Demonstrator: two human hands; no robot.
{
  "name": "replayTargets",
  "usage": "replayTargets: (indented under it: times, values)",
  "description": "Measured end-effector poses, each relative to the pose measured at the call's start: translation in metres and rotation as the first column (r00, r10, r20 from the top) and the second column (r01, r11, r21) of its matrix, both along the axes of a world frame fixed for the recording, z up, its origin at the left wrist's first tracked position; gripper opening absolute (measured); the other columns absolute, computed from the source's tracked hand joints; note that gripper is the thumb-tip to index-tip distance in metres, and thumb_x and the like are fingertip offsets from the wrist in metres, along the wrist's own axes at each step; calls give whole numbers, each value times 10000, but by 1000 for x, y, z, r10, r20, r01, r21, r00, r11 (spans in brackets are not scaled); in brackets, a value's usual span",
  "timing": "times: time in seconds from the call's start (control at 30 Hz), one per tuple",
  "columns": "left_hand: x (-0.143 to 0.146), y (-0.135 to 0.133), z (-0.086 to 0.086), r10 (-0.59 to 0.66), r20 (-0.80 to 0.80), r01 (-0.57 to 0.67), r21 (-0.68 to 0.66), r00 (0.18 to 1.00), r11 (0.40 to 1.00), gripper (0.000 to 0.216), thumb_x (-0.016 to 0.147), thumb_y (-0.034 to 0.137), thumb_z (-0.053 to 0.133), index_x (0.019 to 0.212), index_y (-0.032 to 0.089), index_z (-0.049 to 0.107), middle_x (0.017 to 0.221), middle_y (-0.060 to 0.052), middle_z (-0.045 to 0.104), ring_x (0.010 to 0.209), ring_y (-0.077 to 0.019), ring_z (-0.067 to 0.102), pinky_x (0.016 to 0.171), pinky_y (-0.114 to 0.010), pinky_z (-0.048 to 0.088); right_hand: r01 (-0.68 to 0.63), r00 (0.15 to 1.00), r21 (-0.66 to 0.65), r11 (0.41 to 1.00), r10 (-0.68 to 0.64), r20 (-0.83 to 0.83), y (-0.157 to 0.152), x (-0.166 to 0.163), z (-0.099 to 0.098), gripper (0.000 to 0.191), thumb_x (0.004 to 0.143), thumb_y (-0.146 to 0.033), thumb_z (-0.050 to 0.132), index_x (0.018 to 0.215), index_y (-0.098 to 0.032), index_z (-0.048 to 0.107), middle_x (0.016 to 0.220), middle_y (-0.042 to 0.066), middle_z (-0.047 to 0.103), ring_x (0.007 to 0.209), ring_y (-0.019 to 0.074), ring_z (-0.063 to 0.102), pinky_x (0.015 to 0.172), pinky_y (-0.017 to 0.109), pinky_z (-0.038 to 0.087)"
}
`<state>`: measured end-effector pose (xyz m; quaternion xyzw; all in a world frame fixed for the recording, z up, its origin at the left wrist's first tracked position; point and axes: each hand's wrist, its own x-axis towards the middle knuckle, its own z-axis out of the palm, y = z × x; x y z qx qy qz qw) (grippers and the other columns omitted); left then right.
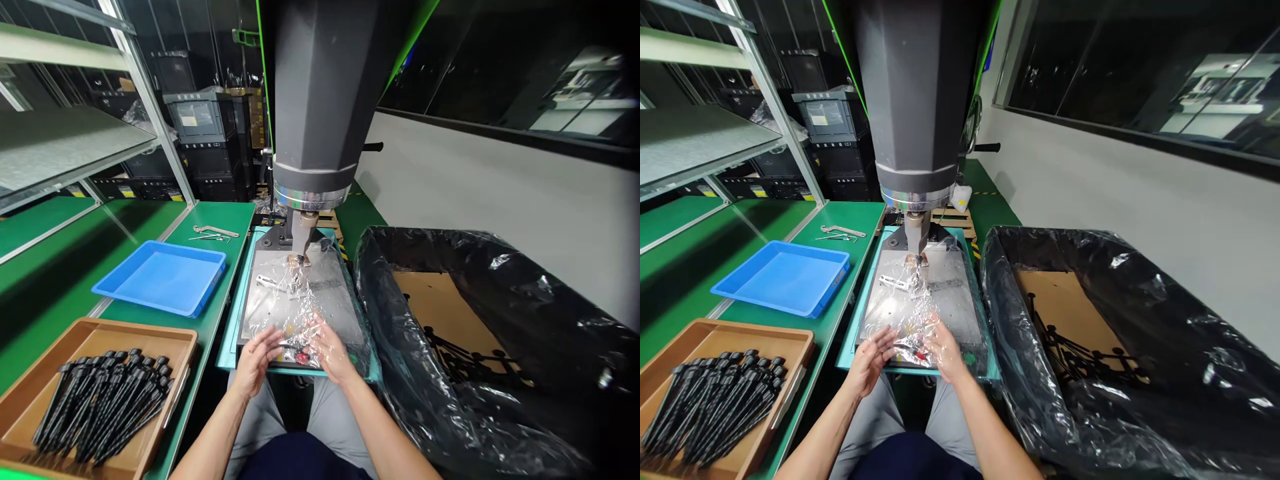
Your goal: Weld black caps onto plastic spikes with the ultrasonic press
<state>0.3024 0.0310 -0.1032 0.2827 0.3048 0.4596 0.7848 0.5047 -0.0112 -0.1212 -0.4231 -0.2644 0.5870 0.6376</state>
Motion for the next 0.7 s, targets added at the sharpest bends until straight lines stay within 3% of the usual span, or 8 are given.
replayTargets:
  times: [0.07, 0.17, 0.27, 0.33, 0.4, 0.5, 0.7]
  values:
    - [-3, 13, -4, 22, 120, -18, -33, 993, 999, 671, 697, 507, 783, 1236, 139, 624, 1266, -204, 642, 1158, -317, 619, 975, -429, 494, -70, 998, 18, 997, 70, -8, -18, 0, 1, 729, 692, -252, 834, 1343, -372, 530, 1428, 57, 480, 1057, 254, 616, 794, 386, 555]
    - [-5, 42, -4, 111, 273, -69, -160, 956, 985, 680, 757, 647, 643, 1208, 137, 620, 1342, -192, 590, 1238, -336, 560, 1033, -483, 453, -171, 985, 74, 983, 172, -8, -37, 2, 4, 908, 610, -197, 894, 1372, -447, 469, 1522, 32, 349, 1222, 280, 527, 904, 436, 506]
    - [-10, 66, -2, 197, 310, -123, -244, 930, 962, 506, 871, 554, 556, 1207, 179, 615, 1410, -162, 539, 1304, -321, 504, 1038, -473, 450, -188, 968, 162, 969, 211, -136, -50, 3, 14, 1075, 515, -346, 953, 1423, -460, 388, 1559, 53, 280, 1339, 331, 409, 969, 505, 452]
    - [-17, 73, -2, 250, 298, -180, -243, 921, 953, 352, 923, 427, 537, 1203, 230, 618, 1441, -117, 519, 1332, -295, 477, 1036, -443, 452, -90, 952, 170, 981, 135, -275, -52, 3, 22, 957, 586, -563, 873, 1416, -439, 413, 1536, 69, 326, 1326, 341, 424, 990, 549, 427]
    - [-27, 72, -3, 303, 311, -248, -205, 901, 947, 282, 945, 356, 515, 1188, 271, 631, 1465, -65, 502, 1354, -271, 453, 1045, -416, 446, 30, 927, 97, 995, 8, -375, -51, 3, 27, 719, 727, -695, 696, 1359, -416, 498, 1490, 67, 403, 1275, 328, 482, 977, 554, 442]
    - [-40, 61, -6, 353, 354, -316, -161, 866, 935, 284, 959, 362, 485, 1191, 312, 640, 1484, -18, 484, 1381, -248, 417, 1080, -404, 412, 110, 916, -12, 994, -106, -387, -46, 4, 29, 516, 837, -652, 598, 1289, -405, 569, 1463, 38, 447, 1225, 302, 533, 928, 502, 497]
    - [-45, 43, -13, 339, 330, -298, -170, 881, 939, 315, 963, 419, 455, 1224, 384, 628, 1474, -8, 496, 1393, -239, 401, 1147, -461, 312, 126, 941, -20, 992, -126, -313, -40, 4, 23, 514, 851, -558, 631, 1339, -469, 496, 1482, -10, 428, 1155, 263, 580, 760, 403, 577]
